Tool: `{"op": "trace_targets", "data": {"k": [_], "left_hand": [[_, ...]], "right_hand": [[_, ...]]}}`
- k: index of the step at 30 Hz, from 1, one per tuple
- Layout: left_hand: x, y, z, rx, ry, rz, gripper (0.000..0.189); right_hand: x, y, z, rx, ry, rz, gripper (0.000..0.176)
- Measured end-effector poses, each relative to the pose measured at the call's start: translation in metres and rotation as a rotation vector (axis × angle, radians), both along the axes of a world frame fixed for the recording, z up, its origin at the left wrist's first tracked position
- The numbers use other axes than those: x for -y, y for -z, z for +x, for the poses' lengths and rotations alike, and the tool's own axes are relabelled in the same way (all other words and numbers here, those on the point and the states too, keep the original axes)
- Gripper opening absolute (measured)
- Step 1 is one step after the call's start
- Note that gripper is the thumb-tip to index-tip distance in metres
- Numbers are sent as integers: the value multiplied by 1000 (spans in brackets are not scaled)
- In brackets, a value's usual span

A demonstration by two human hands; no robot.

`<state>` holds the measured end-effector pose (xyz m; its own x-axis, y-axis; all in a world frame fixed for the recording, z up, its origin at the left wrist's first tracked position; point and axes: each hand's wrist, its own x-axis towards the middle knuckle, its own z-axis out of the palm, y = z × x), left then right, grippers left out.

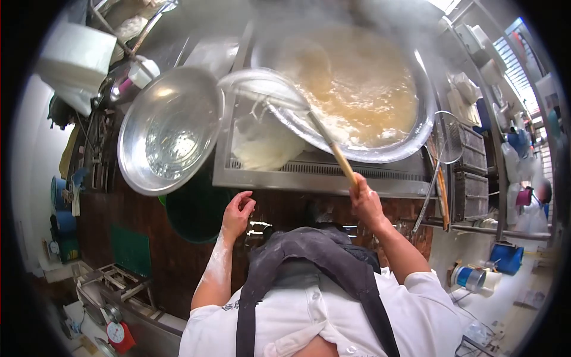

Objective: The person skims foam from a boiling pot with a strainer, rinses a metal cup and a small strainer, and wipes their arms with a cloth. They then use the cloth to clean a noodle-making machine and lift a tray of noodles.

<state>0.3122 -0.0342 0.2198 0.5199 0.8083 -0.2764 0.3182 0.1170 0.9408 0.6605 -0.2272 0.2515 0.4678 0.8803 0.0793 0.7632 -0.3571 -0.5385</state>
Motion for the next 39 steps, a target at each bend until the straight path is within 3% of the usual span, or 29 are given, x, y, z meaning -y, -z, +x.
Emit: {"op": "trace_targets", "data": {"k": [5, 6, 7, 10, 13, 15, 20, 22, 24, 25, 26, 27, 29, 31, 33, 35, 36, 39], "left_hand": [[-3, 2, 40, -22, -55, 25, 29], [-4, 3, 46, -15, -73, 42, 28], [-5, 5, 51, -10, -91, 22, 29], [-2, 13, 58, 4, -142, -46, 32], [9, 14, 59, -56, -193, -114, 33], [19, 15, 59, -75, -230, -161, 34], [35, 13, 61, -133, -285, -199, 35], [41, 13, 63, -134, -306, -208, 35], [48, 14, 62, -139, -313, -211, 35], [51, 14, 62, -143, -316, -210, 35], [54, 14, 61, -144, -319, -209, 35], [59, 20, 57, -124, -335, -222, 35], [63, 28, 54, -108, -328, -222, 36], [64, 27, 54, -107, -307, -221, 36], [62, 24, 57, -117, -279, -216, 35], [59, 23, 60, -102, -265, -194, 35], [57, 23, 60, -94, -258, -183, 35], [53, 24, 59, -94, -223, -163, 34]], "right_hand": [[-24, -7, 140, -28, 309, 107, 40], [-36, -35, 165, -156, 453, -13, 42], [-41, -31, 203, 113, 435, 78, 44], [-67, -43, 313, 105, 615, -85, 45], [-95, -7, 436, 259, 595, -261, 35], [-122, 18, 487, 179, 681, -264, 38], [-219, 13, 481, -546, 1004, -366, 40], [-259, 6, 468, -596, 954, -554, 22], [-293, 22, 466, -485, 661, -713, 19], [-302, 23, 462, -601, 663, -736, 20], [-311, 26, 455, -532, 651, -788, 17], [-320, 41, 462, -396, 337, -919, 14], [-327, 42, 449, -218, -13, -1052, 8], [-333, 63, 440, -21, -311, -1037, 5], [-333, 93, 429, 67, -434, -924, 10], [-303, 69, 384, -170, -278, -745, 16], [-286, 37, 345, -510, 48, -606, 17], [-257, 62, 307, -772, 30, -487, 13]]}}
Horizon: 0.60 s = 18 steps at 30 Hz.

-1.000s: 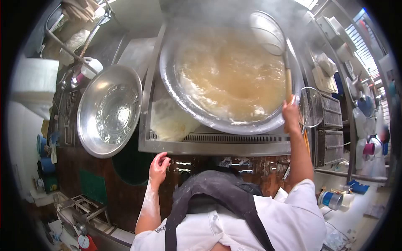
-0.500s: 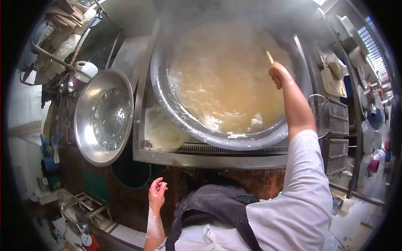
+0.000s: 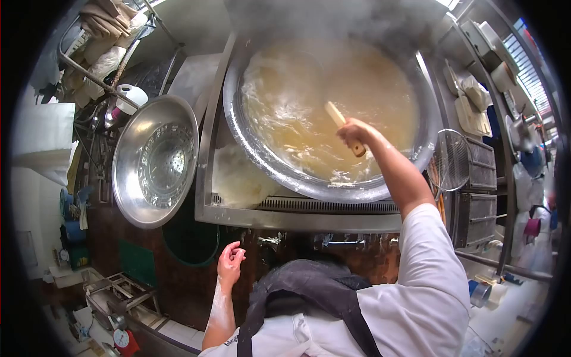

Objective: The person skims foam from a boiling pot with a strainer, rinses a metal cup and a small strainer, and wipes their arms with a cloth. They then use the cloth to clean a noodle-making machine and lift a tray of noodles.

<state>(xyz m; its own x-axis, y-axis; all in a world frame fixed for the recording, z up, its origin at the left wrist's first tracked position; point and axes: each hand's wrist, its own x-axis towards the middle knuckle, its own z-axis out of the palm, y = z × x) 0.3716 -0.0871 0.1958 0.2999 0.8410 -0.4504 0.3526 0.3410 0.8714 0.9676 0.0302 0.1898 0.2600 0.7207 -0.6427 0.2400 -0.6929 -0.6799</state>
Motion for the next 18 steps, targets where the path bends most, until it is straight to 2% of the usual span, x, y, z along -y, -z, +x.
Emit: {"op": "trace_targets", "data": {"k": [1, 3, 4, 7, 10, 13, 18], "left_hand": [[-1, -1, 0, 2, 11, 3, 34], [-2, -4, 0, 14, 39, 30, 33], [-3, -6, -1, 21, 54, 39, 33], [-5, -5, -10, 53, 92, 70, 32], [-6, -8, -23, 98, 131, 109, 31], [-9, -19, -45, 98, 200, 158, 29], [-11, -18, -106, 117, 209, 224, 28]], "right_hand": [[10, 5, -14, -27, -19, 25, 12], [35, 10, -46, -327, 86, 13, 22], [49, -10, -71, -375, 127, 21, 20], [87, -8, -119, -516, 138, 110, 19], [127, -43, -174, -529, 217, 137, 17], [157, -50, -213, -504, 243, 137, 19], [211, -95, -291, -450, 346, 168, 22]]}}
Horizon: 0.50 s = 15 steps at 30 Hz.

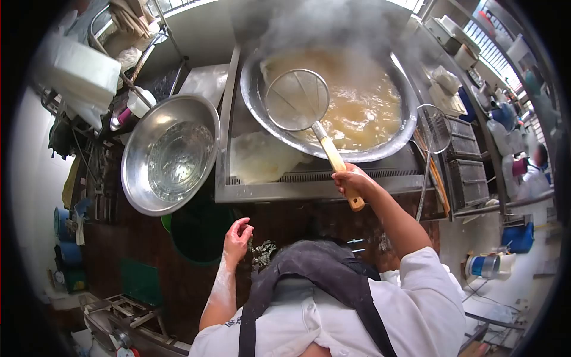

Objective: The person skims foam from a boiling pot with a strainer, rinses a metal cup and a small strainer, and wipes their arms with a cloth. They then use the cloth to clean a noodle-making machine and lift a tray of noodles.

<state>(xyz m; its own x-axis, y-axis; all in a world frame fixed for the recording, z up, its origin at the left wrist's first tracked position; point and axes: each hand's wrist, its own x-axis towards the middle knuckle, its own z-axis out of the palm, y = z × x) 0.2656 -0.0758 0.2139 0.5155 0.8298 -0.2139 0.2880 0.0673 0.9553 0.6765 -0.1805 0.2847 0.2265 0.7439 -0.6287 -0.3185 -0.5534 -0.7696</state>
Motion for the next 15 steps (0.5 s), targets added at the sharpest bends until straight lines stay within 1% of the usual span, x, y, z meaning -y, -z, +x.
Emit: {"op": "trace_targets", "data": {"k": [3, 6, 9, 11, 12, 13, 15], "left_hand": [[3, 11, -38, 0, 2, -8, 28], [8, 16, -64, 7, 30, -11, 29], [10, 15, -75, -5, 68, -28, 30], [8, 14, -77, -3, 86, -35, 30], [6, 12, -77, -4, 101, -28, 29], [4, 9, -76, -5, 115, -21, 29], [1, 5, -71, 1, 119, -19, 29]], "right_hand": [[24, -18, -40, 133, 30, -15, 26], [42, -33, -74, 251, 21, -63, 25], [58, -60, -109, 422, 7, -96, 24], [68, -63, -129, 555, -1, -115, 25], [72, -57, -136, 620, -14, -152, 30], [75, -54, -143, 720, -71, -213, 34], [94, 12, -145, 1227, -186, -98, 42]]}}
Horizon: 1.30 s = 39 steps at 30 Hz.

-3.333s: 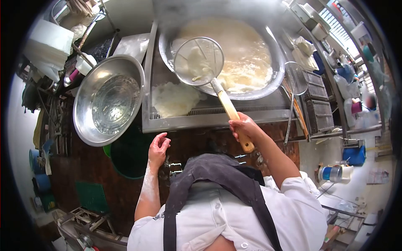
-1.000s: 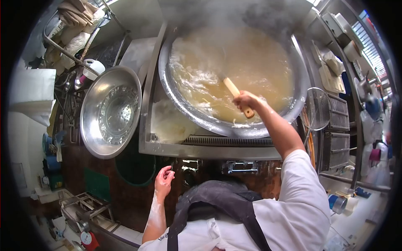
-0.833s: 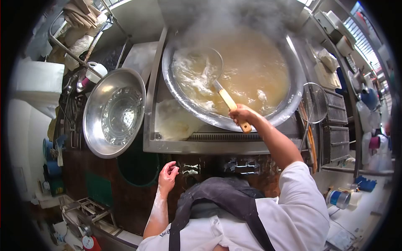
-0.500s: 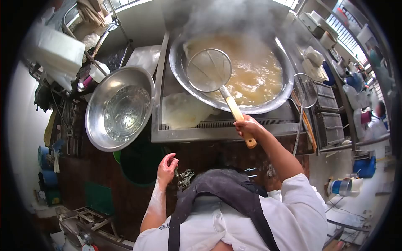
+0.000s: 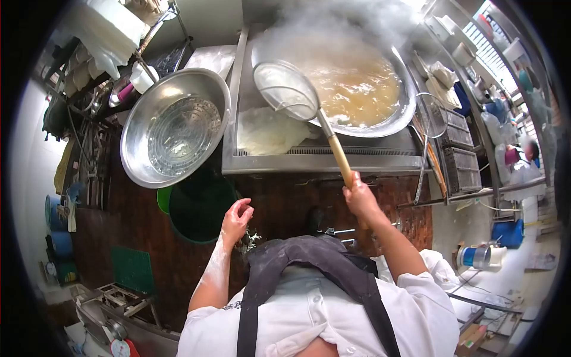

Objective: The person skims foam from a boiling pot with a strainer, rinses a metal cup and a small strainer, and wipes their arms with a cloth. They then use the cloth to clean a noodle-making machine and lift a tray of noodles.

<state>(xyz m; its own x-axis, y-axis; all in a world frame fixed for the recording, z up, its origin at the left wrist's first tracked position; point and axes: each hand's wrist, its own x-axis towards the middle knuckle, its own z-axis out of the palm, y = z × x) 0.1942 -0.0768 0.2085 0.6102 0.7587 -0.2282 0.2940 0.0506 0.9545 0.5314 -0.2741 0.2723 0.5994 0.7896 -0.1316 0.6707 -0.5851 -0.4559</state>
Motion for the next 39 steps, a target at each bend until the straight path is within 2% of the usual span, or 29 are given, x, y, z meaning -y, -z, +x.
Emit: {"op": "trace_targets", "data": {"k": [1, 3, 8, 14, 18, 21, 25, 26, 27, 28, 29, 30, 32, 33, 34, 36, 39], "left_hand": [[-1, -1, 3, 16, -1, 7, 29], [-1, -7, 8, 51, 3, -20, 30], [6, -2, 11, 43, 0, 6, 30], [20, 10, 17, 26, -64, 3, 30], [21, 0, 39, -10, -66, -5, 31], [20, -9, 58, -43, -84, 11, 30], [21, -19, 82, -71, -97, 44, 28], [21, -17, 86, -64, -106, 43, 28], [22, -15, 88, -57, -116, 42, 27], [23, -12, 91, -48, -126, 44, 27], [24, -9, 92, -51, -141, 7, 29], [25, -9, 94, -43, -148, -15, 29], [29, -9, 96, -31, -167, -61, 30], [30, -5, 96, -18, -173, -94, 31], [32, -1, 97, -15, -173, -101, 31], [34, 4, 98, -3, -176, -110, 31], [34, 7, 101, 12, -174, -117, 31]], "right_hand": [[0, 6, -4, -4, 7, -46, 48], [5, 56, 8, 109, -86, -92, 49], [6, 56, 0, 169, -148, 5, 46], [10, 103, 35, 234, -211, -56, 47], [4, 46, 52, 137, -216, 139, 53], [-4, 17, 80, -11, -29, 165, 46], [-18, 22, 175, 86, 165, 301, 46], [-20, 37, 215, 180, 227, 284, 47], [-26, 26, 245, 164, 313, 253, 48], [-33, 20, 274, 166, 386, 330, 43], [-39, 16, 312, 244, 440, 185, 46], [-42, 10, 348, 93, 535, 129, 49], [-44, 7, 404, 273, 527, 108, 40], [-45, 12, 434, 294, 551, 10, 35], [-43, 11, 447, 334, 529, -45, 38], [-38, -3, 441, 19, 697, -129, 25], [-9, 54, 444, -423, 631, -216, 11]]}}
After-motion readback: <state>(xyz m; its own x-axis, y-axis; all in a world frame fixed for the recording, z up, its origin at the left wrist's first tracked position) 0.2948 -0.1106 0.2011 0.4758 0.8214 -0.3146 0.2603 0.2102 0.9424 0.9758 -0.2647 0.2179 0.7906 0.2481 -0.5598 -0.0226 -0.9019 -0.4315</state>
